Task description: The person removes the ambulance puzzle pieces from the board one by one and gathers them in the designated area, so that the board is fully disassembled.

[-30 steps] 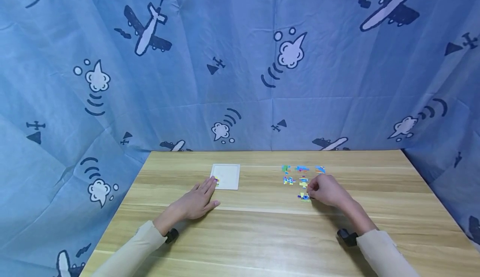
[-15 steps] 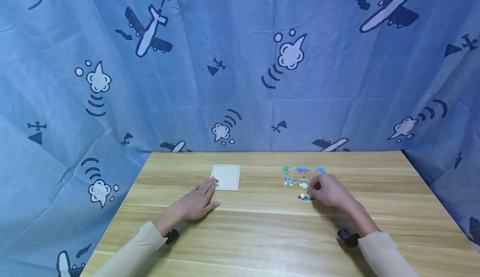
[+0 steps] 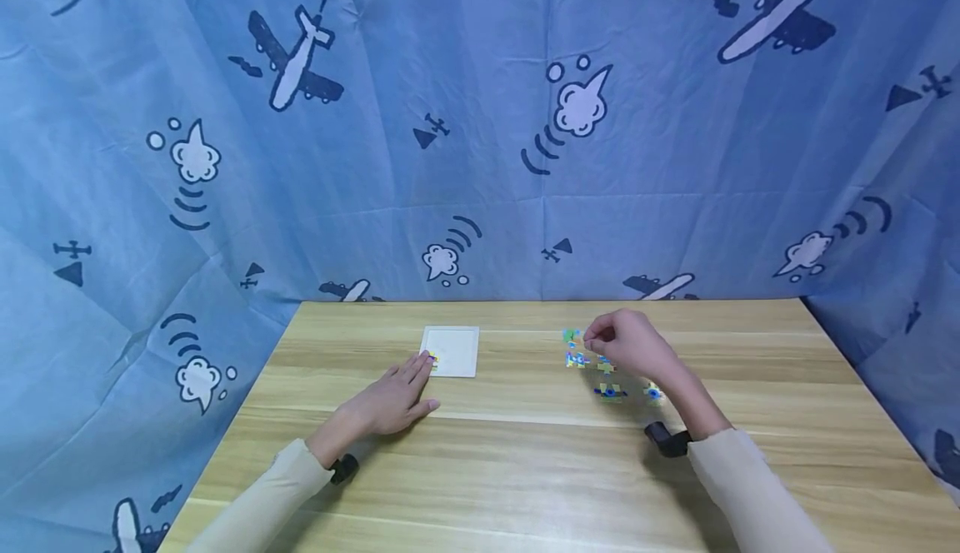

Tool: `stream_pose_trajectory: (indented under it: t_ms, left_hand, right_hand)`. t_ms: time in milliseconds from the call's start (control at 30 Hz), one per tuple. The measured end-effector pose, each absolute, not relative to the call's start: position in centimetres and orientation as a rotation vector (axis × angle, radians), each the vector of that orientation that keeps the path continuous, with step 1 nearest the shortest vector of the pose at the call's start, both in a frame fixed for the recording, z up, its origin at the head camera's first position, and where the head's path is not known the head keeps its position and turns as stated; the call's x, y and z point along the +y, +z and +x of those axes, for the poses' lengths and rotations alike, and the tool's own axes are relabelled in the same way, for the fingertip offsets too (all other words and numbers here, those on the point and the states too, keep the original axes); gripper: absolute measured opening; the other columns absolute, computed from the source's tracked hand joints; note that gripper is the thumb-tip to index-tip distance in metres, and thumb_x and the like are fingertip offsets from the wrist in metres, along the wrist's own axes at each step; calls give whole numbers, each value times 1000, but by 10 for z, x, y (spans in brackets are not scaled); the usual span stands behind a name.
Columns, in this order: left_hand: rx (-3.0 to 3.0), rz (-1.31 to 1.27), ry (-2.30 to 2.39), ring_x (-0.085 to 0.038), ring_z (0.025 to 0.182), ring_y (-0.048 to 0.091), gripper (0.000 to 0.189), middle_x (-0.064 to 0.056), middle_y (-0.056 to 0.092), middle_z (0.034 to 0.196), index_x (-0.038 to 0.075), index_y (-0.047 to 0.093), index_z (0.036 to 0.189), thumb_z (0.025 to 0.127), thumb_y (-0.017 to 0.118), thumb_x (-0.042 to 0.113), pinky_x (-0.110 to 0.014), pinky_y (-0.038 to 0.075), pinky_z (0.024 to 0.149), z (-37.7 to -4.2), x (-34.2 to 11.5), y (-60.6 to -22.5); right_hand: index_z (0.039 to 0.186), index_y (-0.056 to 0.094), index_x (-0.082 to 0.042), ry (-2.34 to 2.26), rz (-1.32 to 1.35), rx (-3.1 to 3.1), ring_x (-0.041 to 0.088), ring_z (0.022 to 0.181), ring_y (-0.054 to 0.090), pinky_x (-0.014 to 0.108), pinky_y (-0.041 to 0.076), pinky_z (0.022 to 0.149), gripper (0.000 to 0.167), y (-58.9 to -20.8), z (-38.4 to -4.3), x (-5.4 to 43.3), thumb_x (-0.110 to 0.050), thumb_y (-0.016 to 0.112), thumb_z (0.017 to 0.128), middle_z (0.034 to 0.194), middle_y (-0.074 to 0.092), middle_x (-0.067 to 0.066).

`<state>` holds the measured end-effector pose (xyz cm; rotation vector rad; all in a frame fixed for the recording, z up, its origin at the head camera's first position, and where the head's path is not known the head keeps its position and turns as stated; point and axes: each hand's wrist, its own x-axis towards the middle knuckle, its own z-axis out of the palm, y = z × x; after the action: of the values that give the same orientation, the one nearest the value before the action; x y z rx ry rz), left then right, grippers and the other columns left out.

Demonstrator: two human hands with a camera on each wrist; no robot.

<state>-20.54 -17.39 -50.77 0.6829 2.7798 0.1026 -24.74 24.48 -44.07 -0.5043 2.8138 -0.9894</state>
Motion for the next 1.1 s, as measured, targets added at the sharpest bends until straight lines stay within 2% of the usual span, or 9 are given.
stream_pose_trajectory:
  t_ms: [133,200,333,467,567,767,967,1100]
  left_hand:
    - [2796,690,91,-33,165,21,80,-16,18,177,2,22,167,111,40,55,-53,30,132,-207,-175,-508]
    - [2809,697,87,-34,164,23,79,-18,21,176,1,24,166,110,42,54,-51,31,131,-208,-175,-507]
    - [2838,740,80,-37,162,28,78,-23,27,173,-4,29,163,110,46,51,-48,31,132,-214,-177,-503]
    - [2894,798,89,-41,158,35,75,-27,33,169,-7,35,160,110,48,48,-48,32,131,-227,-182,-497]
    - [2916,796,79,-42,158,35,76,-23,34,170,-4,36,161,110,47,51,-49,31,131,-238,-188,-493]
    - [2880,749,79,-36,163,26,83,-10,26,176,8,29,167,106,46,63,-49,27,134,-256,-201,-494]
    - [2855,795,75,-31,164,23,85,-6,23,177,12,26,168,105,44,66,-51,28,133,-262,-208,-501]
    - [2842,794,57,-30,165,20,86,-5,21,178,13,24,169,105,43,67,-52,28,133,-262,-209,-503]
  right_hand:
    - [97,79,-5,-1015,-581,2815,12,79,66,27,53,70,10,-432,-256,221,-10,71,97,90,78,7]
    - [97,80,-6,-1030,-606,2803,14,79,67,28,53,71,10,-428,-260,207,-10,70,98,90,78,5]
    - [97,80,-8,-1062,-654,2762,16,80,68,29,53,71,10,-420,-268,176,-10,70,98,90,77,4]
    - [96,80,-8,-1065,-731,2738,11,77,64,27,52,69,9,-418,-275,143,-11,72,97,89,77,4]
    - [92,80,-9,-1061,-808,2707,8,73,60,25,50,67,8,-424,-279,117,-10,73,96,84,76,2]
    - [85,78,-10,-1054,-896,2638,7,70,57,22,49,67,8,-448,-288,70,-8,75,93,77,73,-2]
    - [92,79,-4,-1000,-850,2628,9,74,59,23,51,71,4,-473,-293,41,-8,77,93,82,74,2]
    - [99,80,-2,-975,-843,2650,9,77,62,25,56,76,9,-488,-294,26,-8,78,92,85,76,4]
